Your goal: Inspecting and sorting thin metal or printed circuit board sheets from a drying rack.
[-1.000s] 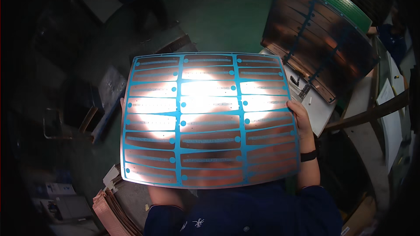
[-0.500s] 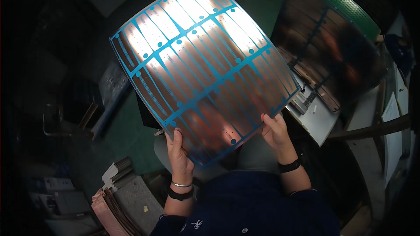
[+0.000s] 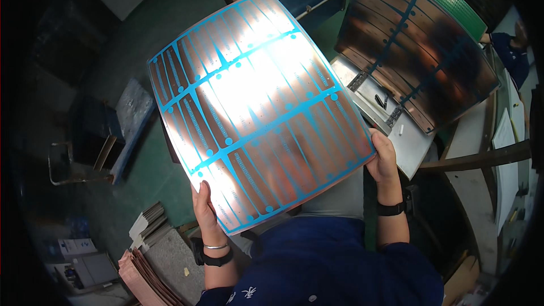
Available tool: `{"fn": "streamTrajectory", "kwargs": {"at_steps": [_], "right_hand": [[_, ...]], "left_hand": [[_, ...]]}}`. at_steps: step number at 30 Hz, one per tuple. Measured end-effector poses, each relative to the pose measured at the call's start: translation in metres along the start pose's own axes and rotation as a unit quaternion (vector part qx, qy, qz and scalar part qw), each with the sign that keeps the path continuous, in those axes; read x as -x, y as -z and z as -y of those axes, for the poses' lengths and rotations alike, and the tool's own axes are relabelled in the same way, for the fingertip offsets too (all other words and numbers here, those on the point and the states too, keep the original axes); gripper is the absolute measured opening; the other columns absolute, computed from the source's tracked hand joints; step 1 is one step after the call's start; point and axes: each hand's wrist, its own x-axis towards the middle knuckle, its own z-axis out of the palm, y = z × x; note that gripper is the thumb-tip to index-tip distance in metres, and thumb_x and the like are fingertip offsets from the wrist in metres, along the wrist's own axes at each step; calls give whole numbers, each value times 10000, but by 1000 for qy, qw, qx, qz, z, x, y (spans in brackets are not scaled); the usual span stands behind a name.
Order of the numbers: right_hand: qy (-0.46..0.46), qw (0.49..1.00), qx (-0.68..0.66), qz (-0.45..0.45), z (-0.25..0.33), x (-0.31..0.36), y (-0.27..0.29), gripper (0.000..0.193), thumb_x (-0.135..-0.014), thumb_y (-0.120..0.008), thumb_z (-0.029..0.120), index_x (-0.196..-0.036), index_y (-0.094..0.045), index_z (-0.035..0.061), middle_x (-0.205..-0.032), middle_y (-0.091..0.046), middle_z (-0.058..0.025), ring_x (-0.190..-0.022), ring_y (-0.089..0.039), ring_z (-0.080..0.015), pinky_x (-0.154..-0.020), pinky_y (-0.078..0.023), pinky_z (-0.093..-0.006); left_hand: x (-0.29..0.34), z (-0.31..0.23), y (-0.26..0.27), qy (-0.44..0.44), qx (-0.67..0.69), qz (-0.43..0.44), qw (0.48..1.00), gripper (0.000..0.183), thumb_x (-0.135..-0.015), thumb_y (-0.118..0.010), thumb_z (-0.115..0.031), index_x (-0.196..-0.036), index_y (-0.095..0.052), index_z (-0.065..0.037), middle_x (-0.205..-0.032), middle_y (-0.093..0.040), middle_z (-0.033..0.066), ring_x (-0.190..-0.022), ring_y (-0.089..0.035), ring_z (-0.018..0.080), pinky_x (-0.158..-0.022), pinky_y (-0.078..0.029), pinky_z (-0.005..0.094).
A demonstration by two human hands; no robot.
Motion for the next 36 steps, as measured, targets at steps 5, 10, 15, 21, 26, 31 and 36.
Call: {"fn": "streamTrajectory", "kwargs": {"at_steps": [5,10,15,21,26,31,36], "right_hand": [[-9,1000,2,12,-5,1,-2,360,-952,-461,246,-1113,-530,-68,-985,-621,-112,-873,-604,-153,-783,-486,-278],[-20,1000,9,4,-10,-1,-4,358,-958,-453,234,-1137,-526,-66,-997,-626,-105,-890,-603,-144,-793,-479,-273],[-37,998,17,51,-14,0,-1,357,-952,-466,244,-1121,-545,-60,-1005,-624,-103,-906,-600,-147,-807,-474,-278],[-60,996,53,29,-16,1,-7,356,-934,-505,275,-1052,-558,-56,-912,-626,-85,-807,-600,-118,-705,-479,-240],[-126,981,81,124,-9,-11,17,369,-937,-495,295,-1051,-561,-49,-911,-624,-74,-806,-592,-106,-712,-471,-236],[-62,988,82,117,8,-34,-20,396,-937,-497,321,-1114,-530,-31,-892,-614,-47,-721,-561,-79,-650,-463,-218],[-48,992,92,73,22,-38,-49,369,-931,-517,310,-1114,-543,-9,-875,-604,-16,-719,-560,-72,-629,-460,-203]], "left_hand": [[2,2,11,-4,-36,-33,999,476,-949,-436,-169,-1366,-283,3,-1254,-492,139,-1095,-542,197,-898,-465,319],[6,1,15,0,-36,-16,999,475,-951,-433,-169,-1366,-281,3,-1252,-490,136,-1104,-535,199,-892,-468,318],[8,2,23,0,-31,-33,999,477,-951,-433,-170,-1369,-276,-1,-1252,-489,135,-1115,-528,199,-899,-464,322],[12,6,45,-10,-16,-38,999,421,-954,-461,-172,-1334,-344,-37,-1176,-536,65,-1054,-540,124,-907,-459,288],[14,3,53,20,47,15,999,579,-888,-587,-153,-1370,-286,-45,-1149,-551,70,-994,-573,151,-858,-496,301],[21,7,70,59,56,36,996,578,-866,-617,-147,-1349,-318,-41,-1086,-588,62,-950,-597,150,-829,-515,298],[19,8,59,101,71,-1,992,678,-856,-617,-92,-1394,-206,-70,-890,-613,26,-808,-618,91,-732,-560,293]]}}
